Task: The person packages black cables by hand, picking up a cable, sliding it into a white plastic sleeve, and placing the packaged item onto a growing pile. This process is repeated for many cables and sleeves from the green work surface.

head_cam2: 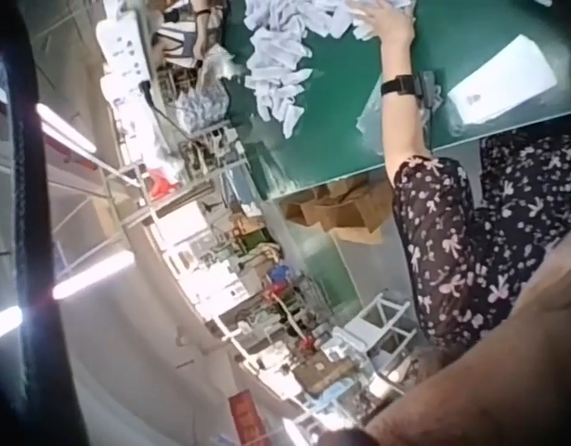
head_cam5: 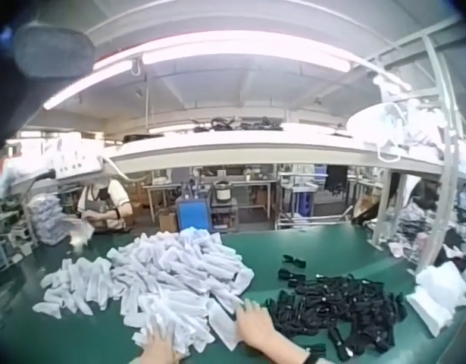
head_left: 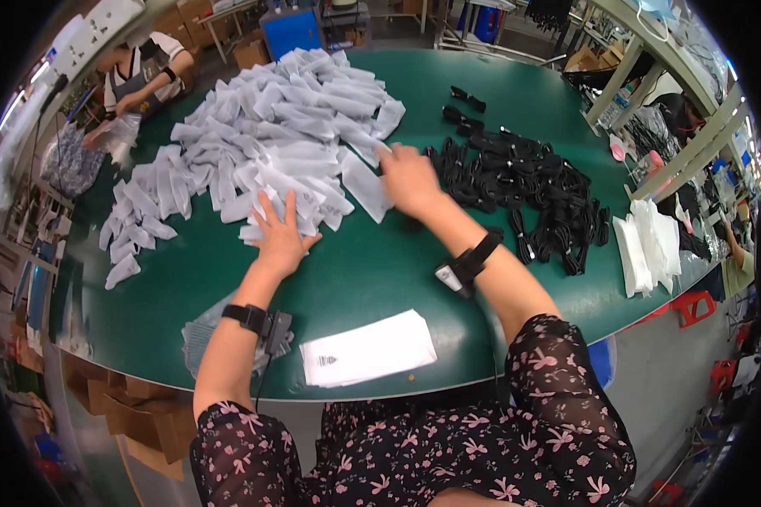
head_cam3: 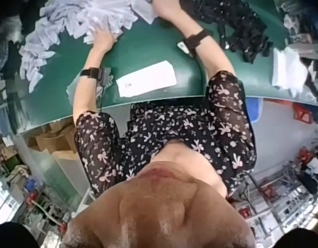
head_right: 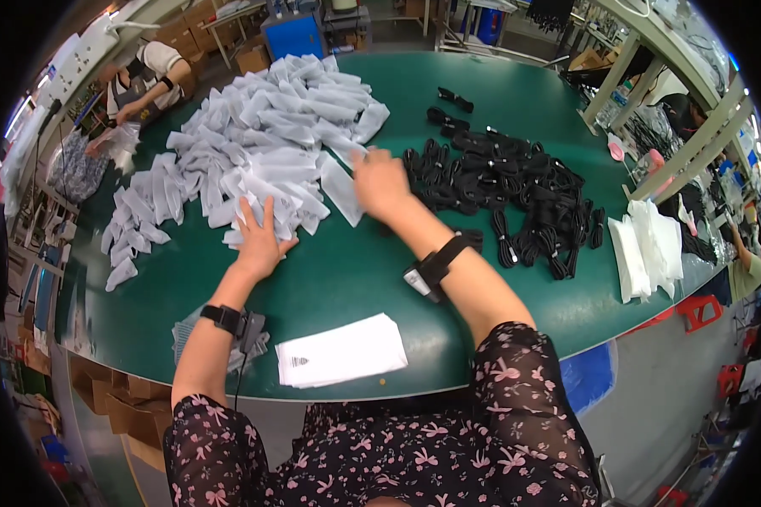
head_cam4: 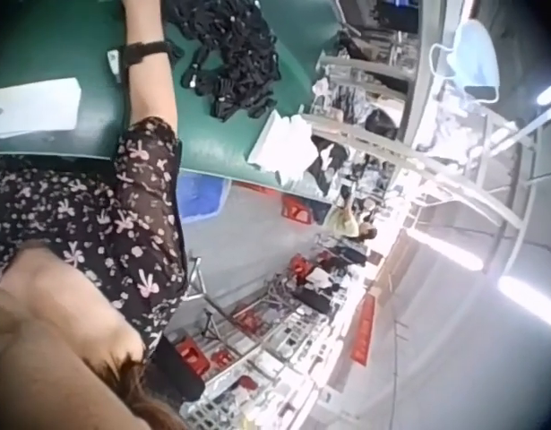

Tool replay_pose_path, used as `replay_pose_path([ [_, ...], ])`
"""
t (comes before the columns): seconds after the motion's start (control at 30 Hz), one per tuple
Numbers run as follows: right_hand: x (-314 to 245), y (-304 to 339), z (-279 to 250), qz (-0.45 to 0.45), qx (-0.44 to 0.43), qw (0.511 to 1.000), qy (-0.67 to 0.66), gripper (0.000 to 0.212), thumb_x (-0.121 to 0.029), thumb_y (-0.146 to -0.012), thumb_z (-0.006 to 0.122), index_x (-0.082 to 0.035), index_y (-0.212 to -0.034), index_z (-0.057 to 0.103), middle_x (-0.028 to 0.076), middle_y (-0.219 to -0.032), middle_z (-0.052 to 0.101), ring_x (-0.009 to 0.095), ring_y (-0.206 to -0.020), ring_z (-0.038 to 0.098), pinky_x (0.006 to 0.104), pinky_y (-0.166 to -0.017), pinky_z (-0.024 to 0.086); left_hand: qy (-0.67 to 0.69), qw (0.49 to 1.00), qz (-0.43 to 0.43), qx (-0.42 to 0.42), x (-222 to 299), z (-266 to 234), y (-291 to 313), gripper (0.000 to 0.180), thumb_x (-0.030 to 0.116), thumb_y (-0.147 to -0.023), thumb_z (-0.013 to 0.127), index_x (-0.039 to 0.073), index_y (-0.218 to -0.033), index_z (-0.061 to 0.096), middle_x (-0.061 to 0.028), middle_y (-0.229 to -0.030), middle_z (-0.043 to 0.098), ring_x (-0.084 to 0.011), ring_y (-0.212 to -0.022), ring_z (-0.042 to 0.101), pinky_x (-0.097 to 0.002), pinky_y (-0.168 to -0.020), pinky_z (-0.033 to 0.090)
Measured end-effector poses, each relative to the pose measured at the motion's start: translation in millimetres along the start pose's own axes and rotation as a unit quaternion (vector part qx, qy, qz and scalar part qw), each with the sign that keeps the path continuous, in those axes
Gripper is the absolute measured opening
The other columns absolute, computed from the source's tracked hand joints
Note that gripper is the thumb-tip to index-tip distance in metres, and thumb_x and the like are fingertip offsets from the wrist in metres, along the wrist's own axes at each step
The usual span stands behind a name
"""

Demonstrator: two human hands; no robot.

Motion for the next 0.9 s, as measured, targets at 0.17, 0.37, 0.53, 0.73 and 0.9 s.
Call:
replay_pose_path([
  [0.17, 47.2, 62.4, -3.4, -0.032, -0.052, 0.998, 0.012, 0.024, -0.022, -0.084, 0.064, -0.006, -0.102, 0.064, 0.011, -0.099, 0.065, 0.032, -0.097, 0.059, 0.0445, -0.079, 0.047, 0.011, 0.999, -0.005, -0.033, -16.4, -7.5, -6.0, 0.108, 0.045, -0.077, 0.079, 0.022, -0.155, 0.008, -0.0308, -0.156, -0.008, -0.0648, -0.136, 0.008, -0.0738, -0.099, 0.033],
  [0.37, 59.3, 95.8, -35.4, 0.014, -0.077, 0.997, 0.024, 0.026, -0.016, -0.082, 0.066, -0.004, -0.105, 0.064, 0.015, -0.098, 0.064, 0.033, -0.092, 0.058, 0.0454, -0.077, 0.047, 0.093, 0.967, 0.174, 0.162, 30.9, -52.4, 58.1, 0.053, 0.020, -0.084, 0.074, 0.005, -0.129, 0.052, -0.0271, -0.133, 0.049, -0.0460, -0.121, 0.049, -0.0464, -0.102, 0.042],
  [0.53, 66.0, 117.6, -52.2, 0.060, 0.051, 0.996, 0.041, 0.030, -0.015, -0.083, 0.067, -0.004, -0.111, 0.063, 0.018, -0.096, 0.064, 0.033, -0.090, 0.061, 0.0431, -0.077, 0.049, 0.294, 0.924, 0.237, 0.061, 111.0, -28.8, 155.8, 0.022, 0.007, -0.078, 0.074, 0.000, -0.096, 0.063, -0.0131, -0.092, 0.059, -0.0300, -0.082, 0.061, -0.0369, -0.071, 0.050],
  [0.73, 14.4, 156.7, -103.3, 0.220, -0.019, 0.920, -0.323, 0.030, -0.022, -0.088, 0.068, 0.000, -0.109, 0.062, 0.012, -0.093, 0.063, 0.022, -0.086, 0.062, 0.0331, -0.077, 0.049, 0.283, 0.930, 0.222, 0.076, 132.2, -3.3, 188.2, 0.017, 0.006, -0.077, 0.074, 0.001, -0.089, 0.063, -0.0120, -0.088, 0.060, -0.0297, -0.078, 0.061, -0.0365, -0.068, 0.050],
  [0.9, -21.8, 210.1, -128.4, 0.233, -0.087, 0.832, -0.497, 0.029, -0.023, -0.092, 0.067, 0.003, -0.103, 0.062, 0.005, -0.089, 0.060, 0.014, -0.082, 0.058, 0.0280, -0.074, 0.047, 0.258, 0.946, 0.188, 0.060, 135.6, 6.5, 185.7, 0.013, 0.006, -0.080, 0.072, 0.000, -0.086, 0.062, -0.0113, -0.082, 0.060, -0.0290, -0.075, 0.061, -0.0370, -0.066, 0.049],
])
Point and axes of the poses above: each hand's wrist, its own y-axis away from the middle knuckle, its own z-axis out of the palm, x = y × z, the point moved 1 cm from there along -y, towards the middle knuckle
